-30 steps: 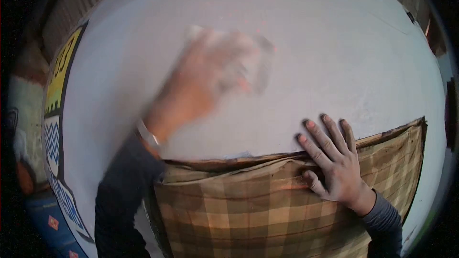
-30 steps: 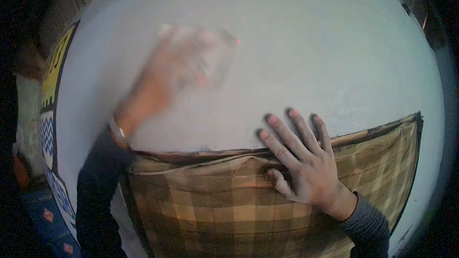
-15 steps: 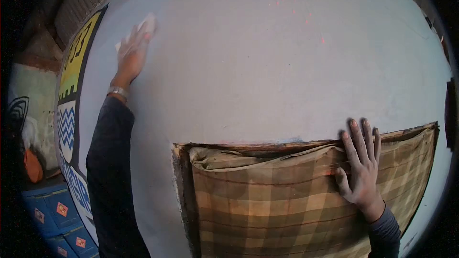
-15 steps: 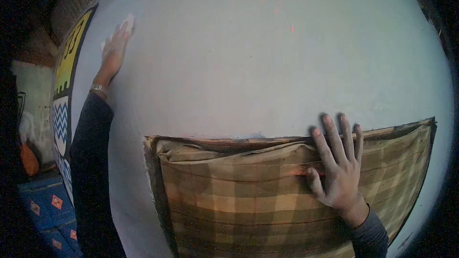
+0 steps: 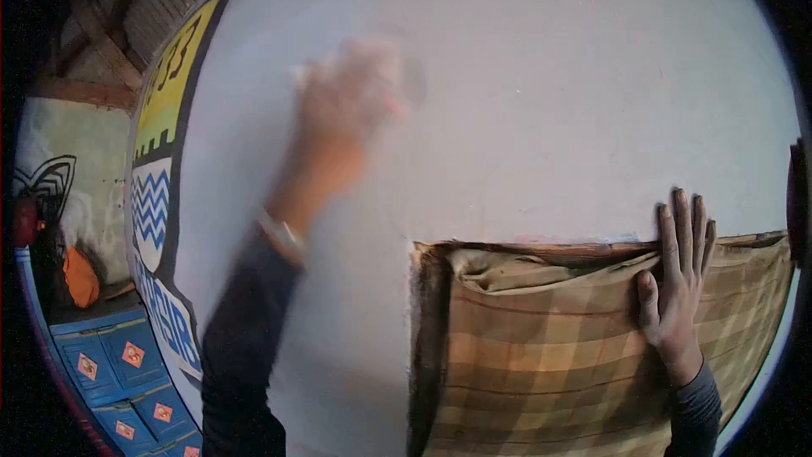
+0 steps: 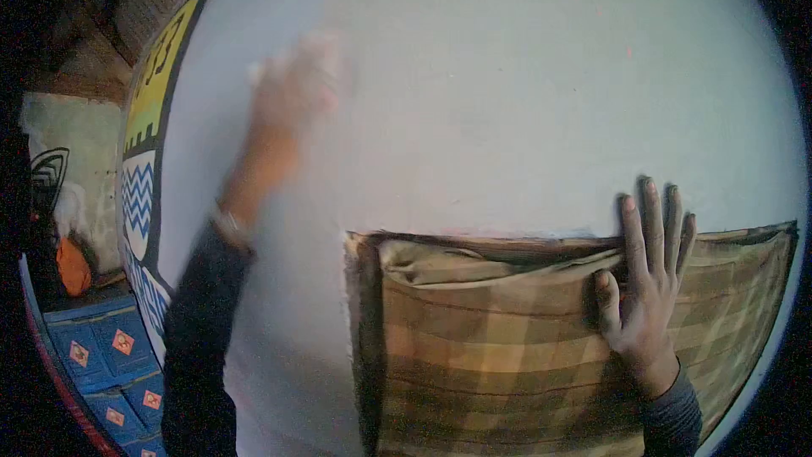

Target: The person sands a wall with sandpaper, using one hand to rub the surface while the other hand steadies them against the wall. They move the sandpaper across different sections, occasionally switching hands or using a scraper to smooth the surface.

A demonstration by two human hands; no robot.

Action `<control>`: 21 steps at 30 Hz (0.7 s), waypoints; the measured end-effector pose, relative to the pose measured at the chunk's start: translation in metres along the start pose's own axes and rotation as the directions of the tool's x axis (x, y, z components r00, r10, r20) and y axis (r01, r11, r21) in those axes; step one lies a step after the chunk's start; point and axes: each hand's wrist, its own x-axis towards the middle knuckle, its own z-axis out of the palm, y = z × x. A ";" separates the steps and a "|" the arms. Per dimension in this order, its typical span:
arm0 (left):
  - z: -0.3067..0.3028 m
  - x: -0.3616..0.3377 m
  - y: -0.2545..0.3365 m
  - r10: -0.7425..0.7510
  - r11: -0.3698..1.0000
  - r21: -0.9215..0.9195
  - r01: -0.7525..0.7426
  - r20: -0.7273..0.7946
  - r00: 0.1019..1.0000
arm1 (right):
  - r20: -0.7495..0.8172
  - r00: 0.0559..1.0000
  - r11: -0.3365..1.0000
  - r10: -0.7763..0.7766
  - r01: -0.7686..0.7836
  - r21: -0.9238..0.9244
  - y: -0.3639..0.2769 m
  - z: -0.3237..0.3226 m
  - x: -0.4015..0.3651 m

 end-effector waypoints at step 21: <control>-0.081 0.011 0.084 -0.264 0.883 -0.371 0.288 0.114 0.958 | -0.027 0.996 0.992 0.087 -0.084 0.092 -0.042 0.005 -0.007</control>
